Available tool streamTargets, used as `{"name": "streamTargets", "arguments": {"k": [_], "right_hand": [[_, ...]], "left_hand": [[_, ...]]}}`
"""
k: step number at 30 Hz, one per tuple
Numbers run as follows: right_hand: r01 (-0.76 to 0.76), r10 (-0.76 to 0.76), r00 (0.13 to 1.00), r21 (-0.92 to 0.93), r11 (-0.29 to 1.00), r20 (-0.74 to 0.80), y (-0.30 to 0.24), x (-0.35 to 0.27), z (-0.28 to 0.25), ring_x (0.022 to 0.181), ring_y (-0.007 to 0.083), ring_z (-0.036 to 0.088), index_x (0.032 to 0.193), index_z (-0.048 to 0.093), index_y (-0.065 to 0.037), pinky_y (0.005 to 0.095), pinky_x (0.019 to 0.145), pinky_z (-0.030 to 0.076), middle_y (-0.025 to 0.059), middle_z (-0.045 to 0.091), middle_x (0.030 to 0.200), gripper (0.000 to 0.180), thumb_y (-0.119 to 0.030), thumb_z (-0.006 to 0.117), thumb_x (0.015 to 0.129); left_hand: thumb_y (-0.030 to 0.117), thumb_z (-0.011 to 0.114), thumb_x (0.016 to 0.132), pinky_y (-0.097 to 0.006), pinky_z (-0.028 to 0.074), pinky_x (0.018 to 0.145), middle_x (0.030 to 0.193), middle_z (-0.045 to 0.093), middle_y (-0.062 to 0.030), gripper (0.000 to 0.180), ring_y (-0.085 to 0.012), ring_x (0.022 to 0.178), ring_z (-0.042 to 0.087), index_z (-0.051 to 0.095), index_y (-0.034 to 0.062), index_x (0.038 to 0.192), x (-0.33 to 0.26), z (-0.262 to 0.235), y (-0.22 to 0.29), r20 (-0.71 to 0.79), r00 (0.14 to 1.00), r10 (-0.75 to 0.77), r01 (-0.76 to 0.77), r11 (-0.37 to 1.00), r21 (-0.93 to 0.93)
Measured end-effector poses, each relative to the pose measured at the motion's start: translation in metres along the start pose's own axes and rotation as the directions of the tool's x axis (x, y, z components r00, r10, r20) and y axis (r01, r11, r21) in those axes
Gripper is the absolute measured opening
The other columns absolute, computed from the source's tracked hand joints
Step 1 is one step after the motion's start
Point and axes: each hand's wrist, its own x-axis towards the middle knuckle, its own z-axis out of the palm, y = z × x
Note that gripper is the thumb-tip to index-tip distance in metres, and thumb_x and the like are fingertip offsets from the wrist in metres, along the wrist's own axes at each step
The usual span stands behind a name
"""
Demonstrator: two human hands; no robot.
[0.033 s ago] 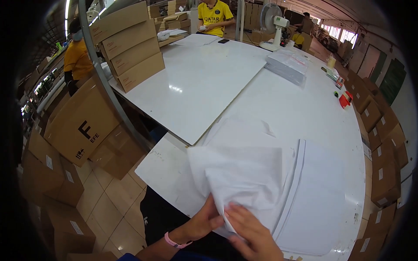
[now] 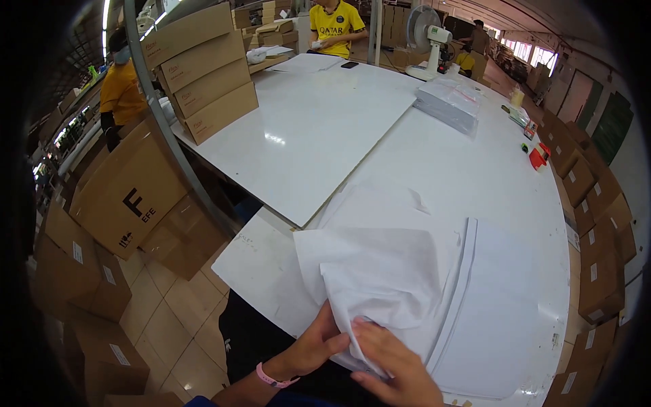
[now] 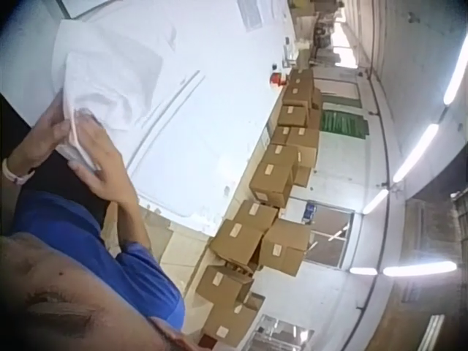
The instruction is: The recorder is wrapping and packing shoe components or materials into boxes.
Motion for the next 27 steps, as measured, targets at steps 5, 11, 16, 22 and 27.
{"name": "streamTargets", "arguments": {"k": [5,11,16,22,27], "right_hand": [[-0.298,0.286,0.861,0.037,0.954,-0.420,0.057,-0.013,-0.056,0.134,0.0313,0.075,0.148,0.075,0.005,0.0458,0.122,0.054,0.0206,0.081,0.145,0.041,-0.019,0.053,0.123],[-0.602,0.456,0.788,-0.677,0.424,-0.414,0.133,-0.074,-0.082,0.180,0.0457,0.016,0.180,0.044,-0.008,0.0619,0.144,0.014,0.0209,0.033,0.191,0.060,-0.023,0.052,0.123],[-0.607,0.429,0.790,-0.658,0.446,-0.438,0.140,-0.070,-0.082,0.176,0.0444,0.030,0.177,0.050,-0.006,0.0579,0.143,0.021,0.0227,0.045,0.184,0.055,-0.024,0.047,0.125],[-0.627,0.525,0.631,0.023,0.778,-0.572,0.100,-0.055,-0.080,0.149,0.0339,0.067,0.162,0.064,0.008,0.0413,0.125,0.049,0.0271,0.072,0.157,0.055,-0.032,0.048,0.128],[-0.267,0.276,0.908,0.073,0.961,-0.316,-0.018,0.000,0.006,0.156,0.0328,0.058,0.168,0.055,0.009,0.0427,0.133,0.041,0.0254,0.064,0.167,0.060,-0.034,0.044,0.127]], "left_hand": [[0.009,0.071,0.116,-0.040,0.037,0.135,0.172,0.051,-0.0133,0.077,-0.0218,0.160,0.048,0.029,-0.0004,0.180,-0.001,-0.030,0.019,-0.228,0.974,-0.002,0.025,0.995,0.100],[0.006,0.070,0.116,-0.041,0.037,0.135,0.173,0.049,-0.0126,0.077,-0.0235,0.160,0.048,0.028,0.0010,0.180,0.008,-0.051,0.019,-0.263,0.964,0.028,-0.017,0.999,0.044],[0.003,0.075,0.110,-0.043,0.038,0.135,0.174,0.048,-0.0159,0.085,-0.0259,0.161,0.048,0.027,-0.0011,0.180,0.011,-0.044,0.009,-0.272,0.959,0.080,-0.016,0.973,0.230],[0.002,0.081,0.107,-0.042,0.039,0.134,0.171,0.050,-0.0192,0.087,-0.0264,0.161,0.048,0.029,-0.0031,0.177,0.012,-0.038,0.005,-0.279,0.955,0.104,-0.009,0.946,0.324],[0.013,0.078,0.112,-0.042,0.038,0.135,0.173,0.049,-0.0197,0.082,-0.0264,0.162,0.046,0.031,-0.0043,0.177,0.014,-0.035,0.000,-0.226,0.972,0.073,0.017,0.927,0.374]]}}
